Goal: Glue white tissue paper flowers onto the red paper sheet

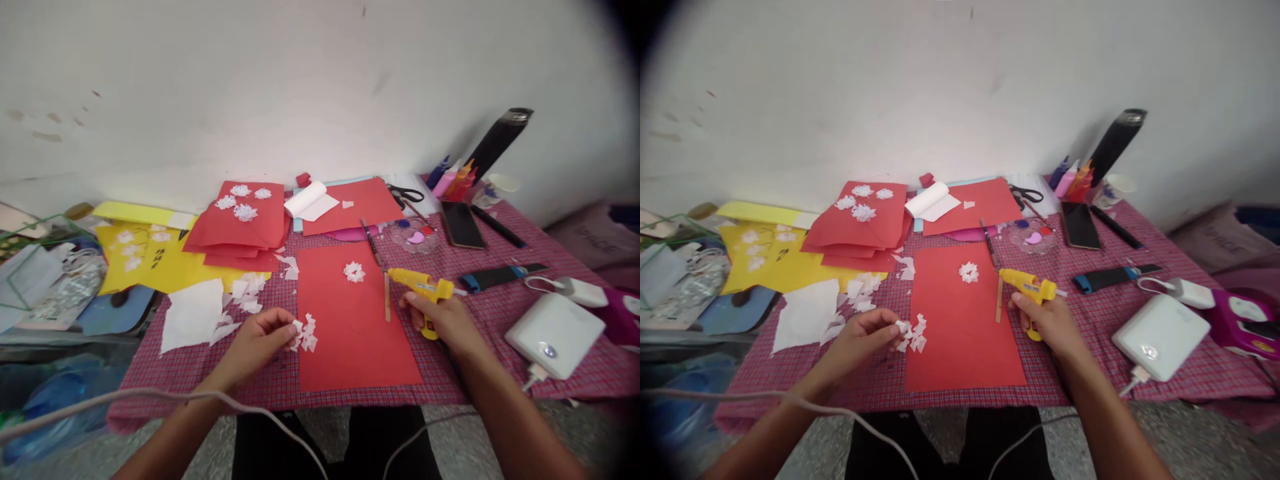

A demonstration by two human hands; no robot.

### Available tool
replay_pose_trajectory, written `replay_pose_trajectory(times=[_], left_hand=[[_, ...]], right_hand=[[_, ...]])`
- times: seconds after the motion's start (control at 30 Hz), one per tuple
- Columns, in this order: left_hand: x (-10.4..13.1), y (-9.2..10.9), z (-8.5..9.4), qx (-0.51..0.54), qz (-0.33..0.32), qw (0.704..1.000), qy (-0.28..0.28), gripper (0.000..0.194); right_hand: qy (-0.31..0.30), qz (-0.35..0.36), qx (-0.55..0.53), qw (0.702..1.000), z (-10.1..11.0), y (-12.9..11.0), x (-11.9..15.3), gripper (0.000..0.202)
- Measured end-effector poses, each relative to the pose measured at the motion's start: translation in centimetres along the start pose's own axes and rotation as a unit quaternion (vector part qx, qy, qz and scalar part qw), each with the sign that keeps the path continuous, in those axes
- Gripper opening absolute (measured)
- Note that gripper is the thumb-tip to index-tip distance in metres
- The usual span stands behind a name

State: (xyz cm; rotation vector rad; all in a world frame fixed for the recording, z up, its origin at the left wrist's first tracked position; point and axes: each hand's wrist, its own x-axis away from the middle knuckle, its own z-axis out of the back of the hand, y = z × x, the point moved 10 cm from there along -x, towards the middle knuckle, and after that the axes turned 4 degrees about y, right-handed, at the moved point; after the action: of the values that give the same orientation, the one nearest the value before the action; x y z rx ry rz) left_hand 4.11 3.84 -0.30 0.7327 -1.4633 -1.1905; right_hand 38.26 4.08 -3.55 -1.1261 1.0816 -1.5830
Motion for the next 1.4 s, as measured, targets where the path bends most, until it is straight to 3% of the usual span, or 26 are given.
replay_pose_trajectory(times=[0.1, 0.23, 0.33, 0.57, 0.77, 1.0, 1.17, 1.4], left_hand=[[-2.0, 3.4, -1.0, -0.105, -0.061, 0.992, -0.009, 0.021], [-5.3, 7.8, -3.1, -0.237, -0.146, 0.961, -0.002, 0.019], [-8.1, 9.5, -5.0, -0.284, -0.181, 0.942, -0.005, 0.016], [-14.4, 10.0, -9.2, -0.328, -0.208, 0.919, -0.064, 0.011], [-17.5, 10.6, -11.4, -0.354, -0.219, 0.904, -0.097, 0.009], [-18.6, 10.5, -13.2, -0.377, -0.255, 0.872, -0.181, 0.009], [-18.7, 11.0, -14.2, -0.379, -0.301, 0.844, -0.23, 0.009], [-18.0, 11.4, -16.1, -0.452, -0.341, 0.754, -0.333, 0.013]], right_hand=[[0.0, 0.007, 0.0, 1.0, 0.0, -0.5, 0.1, 0.039], [-0.008, 0.001, 0.001, 1.0, 0.0, -0.2, 0.1, 0.04], [-0.021, -0.007, -0.006, 1.0, -0.2, 0.1, 0.2, 0.04], [-0.057, -0.04, -0.016, 0.997, -1.0, -0.4, 0.1, 0.038], [-0.096, -0.044, -0.069, 0.992, -2.2, -2.3, -1.3, 0.031], [-0.133, -0.057, -0.077, 0.987, -3.7, -2.1, -2.5, 0.036], [-0.107, -0.066, -0.078, 0.989, -3.0, -1.7, -2.7, 0.033], [-0.099, -0.077, -0.086, 0.988, -2.7, -1.3, -2.8, 0.039]])
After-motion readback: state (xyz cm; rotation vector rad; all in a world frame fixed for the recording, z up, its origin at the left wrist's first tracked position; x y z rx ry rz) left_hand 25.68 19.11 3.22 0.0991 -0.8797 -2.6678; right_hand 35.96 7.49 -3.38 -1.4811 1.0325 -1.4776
